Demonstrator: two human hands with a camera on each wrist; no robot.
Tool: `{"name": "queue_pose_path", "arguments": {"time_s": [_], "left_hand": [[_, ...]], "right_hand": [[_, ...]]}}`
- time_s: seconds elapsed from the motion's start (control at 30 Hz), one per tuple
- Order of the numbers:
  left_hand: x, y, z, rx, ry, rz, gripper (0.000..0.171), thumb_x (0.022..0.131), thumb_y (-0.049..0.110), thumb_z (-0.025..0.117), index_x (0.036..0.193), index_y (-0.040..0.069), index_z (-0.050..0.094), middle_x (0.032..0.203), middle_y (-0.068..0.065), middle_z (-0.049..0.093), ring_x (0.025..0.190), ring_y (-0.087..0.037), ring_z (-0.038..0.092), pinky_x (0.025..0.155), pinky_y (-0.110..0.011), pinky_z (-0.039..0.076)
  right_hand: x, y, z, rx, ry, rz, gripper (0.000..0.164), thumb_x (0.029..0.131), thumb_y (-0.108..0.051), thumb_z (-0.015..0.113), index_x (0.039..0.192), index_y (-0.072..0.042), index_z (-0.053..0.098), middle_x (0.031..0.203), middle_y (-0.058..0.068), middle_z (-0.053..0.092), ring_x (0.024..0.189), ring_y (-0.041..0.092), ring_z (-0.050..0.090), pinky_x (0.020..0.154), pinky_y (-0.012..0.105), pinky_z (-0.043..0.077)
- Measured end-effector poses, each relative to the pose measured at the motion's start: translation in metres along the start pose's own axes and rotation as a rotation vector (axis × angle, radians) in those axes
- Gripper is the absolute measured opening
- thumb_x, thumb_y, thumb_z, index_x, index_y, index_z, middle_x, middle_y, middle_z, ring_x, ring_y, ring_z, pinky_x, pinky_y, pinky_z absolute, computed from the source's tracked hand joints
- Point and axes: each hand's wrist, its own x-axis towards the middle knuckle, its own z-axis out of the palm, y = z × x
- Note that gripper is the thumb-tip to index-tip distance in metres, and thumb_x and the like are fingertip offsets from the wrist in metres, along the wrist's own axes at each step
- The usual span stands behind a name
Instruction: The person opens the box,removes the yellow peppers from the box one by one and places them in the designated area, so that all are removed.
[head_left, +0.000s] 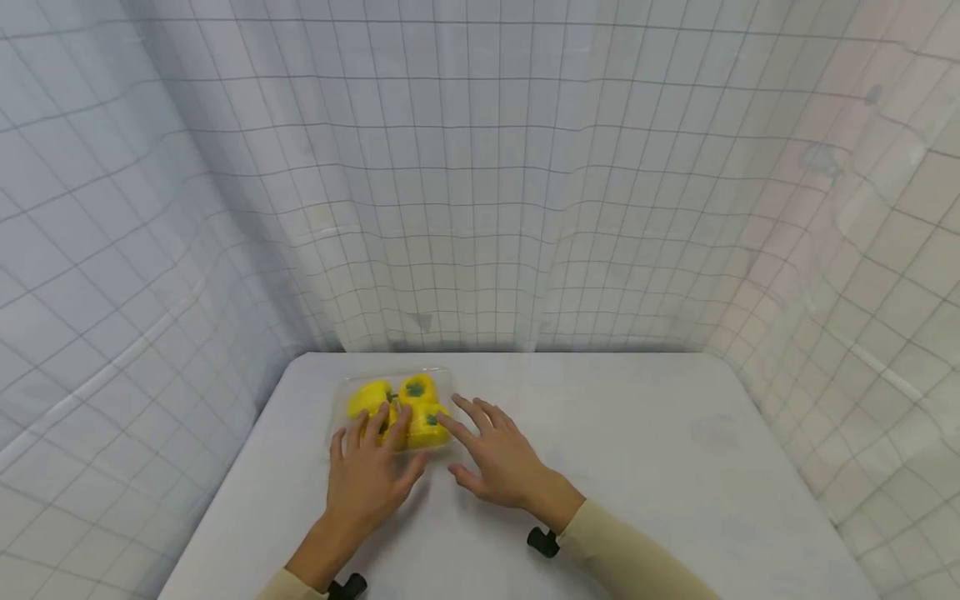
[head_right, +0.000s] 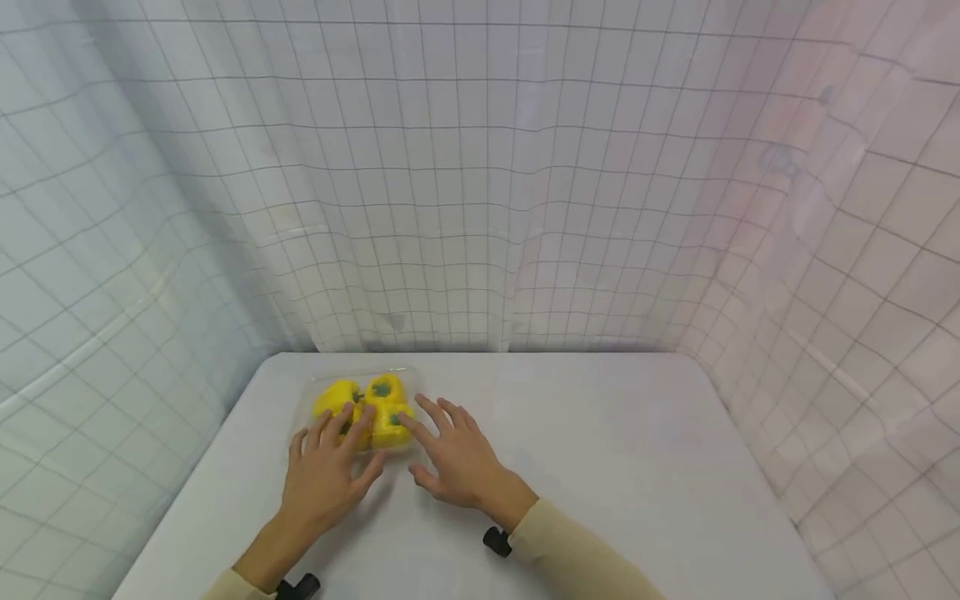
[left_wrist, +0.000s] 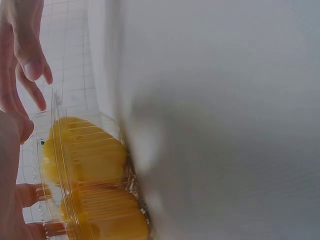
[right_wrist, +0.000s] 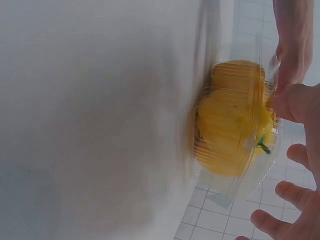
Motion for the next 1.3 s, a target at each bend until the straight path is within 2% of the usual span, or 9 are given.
{"name": "queue_pose_path", "arguments": {"time_s": [0.17,0.3,0.5,0.73,0.87,1.07,1.3], "left_hand": [[-0.001,0.004,0.001,0.009,-0.004,0.019,0.076,0.108,0.060,0.076,0.173,0.024,0.059,0.175,-0.023,0.059,0.161,-0.057,0.053,0.128,-0.086,0.039],[0.002,0.007,0.002,0.009,-0.006,0.041,0.076,0.108,0.060,0.075,0.173,0.025,0.059,0.175,-0.022,0.059,0.161,-0.057,0.053,0.128,-0.085,0.040],[-0.002,0.010,0.001,0.016,-0.022,0.043,0.076,0.108,0.062,0.075,0.173,0.026,0.058,0.176,-0.020,0.059,0.161,-0.055,0.053,0.128,-0.084,0.041],[-0.004,0.015,0.001,0.024,-0.008,0.083,0.077,0.106,0.062,0.078,0.172,0.026,0.059,0.175,-0.018,0.060,0.160,-0.053,0.056,0.126,-0.082,0.044],[-0.003,0.019,0.001,0.033,0.008,0.104,0.078,0.104,0.061,0.079,0.171,0.027,0.060,0.174,-0.017,0.061,0.160,-0.051,0.056,0.126,-0.079,0.046],[-0.004,0.032,-0.001,-0.022,0.015,0.123,0.075,0.103,0.055,0.084,0.168,0.024,0.064,0.171,-0.017,0.064,0.159,-0.049,0.058,0.125,-0.078,0.046],[-0.008,0.040,0.002,-0.044,-0.004,0.131,0.075,0.102,0.053,0.086,0.168,0.023,0.064,0.174,-0.012,0.062,0.161,-0.045,0.057,0.126,-0.075,0.048]], "right_hand": [[-0.003,-0.001,0.007,0.012,-0.055,0.009,0.078,0.114,-0.050,0.074,0.182,-0.034,0.041,0.192,0.007,0.037,0.166,0.044,0.053,0.133,0.060,0.052],[-0.007,0.001,0.010,-0.006,-0.027,0.012,0.077,0.113,-0.047,0.076,0.181,-0.034,0.043,0.190,0.007,0.039,0.165,0.043,0.055,0.130,0.060,0.055],[-0.012,0.000,0.010,0.017,0.013,-0.002,0.072,0.113,-0.042,0.079,0.178,-0.030,0.049,0.188,0.010,0.043,0.163,0.045,0.057,0.127,0.062,0.057],[-0.015,0.000,0.004,0.028,0.009,0.000,0.066,0.112,-0.041,0.079,0.172,-0.024,0.056,0.187,0.010,0.044,0.163,0.041,0.057,0.130,0.060,0.055],[-0.019,0.003,0.000,0.026,0.027,0.002,0.064,0.112,-0.041,0.080,0.170,-0.025,0.059,0.184,0.009,0.050,0.159,0.037,0.061,0.129,0.057,0.056],[-0.030,0.009,-0.006,-0.012,0.072,-0.001,0.057,0.111,-0.042,0.082,0.162,-0.027,0.064,0.175,0.009,0.060,0.150,0.032,0.066,0.123,0.054,0.061],[-0.041,0.014,-0.011,-0.022,0.058,0.050,0.051,0.110,-0.044,0.082,0.156,-0.027,0.068,0.171,0.007,0.063,0.150,0.032,0.066,0.123,0.055,0.061]]}}
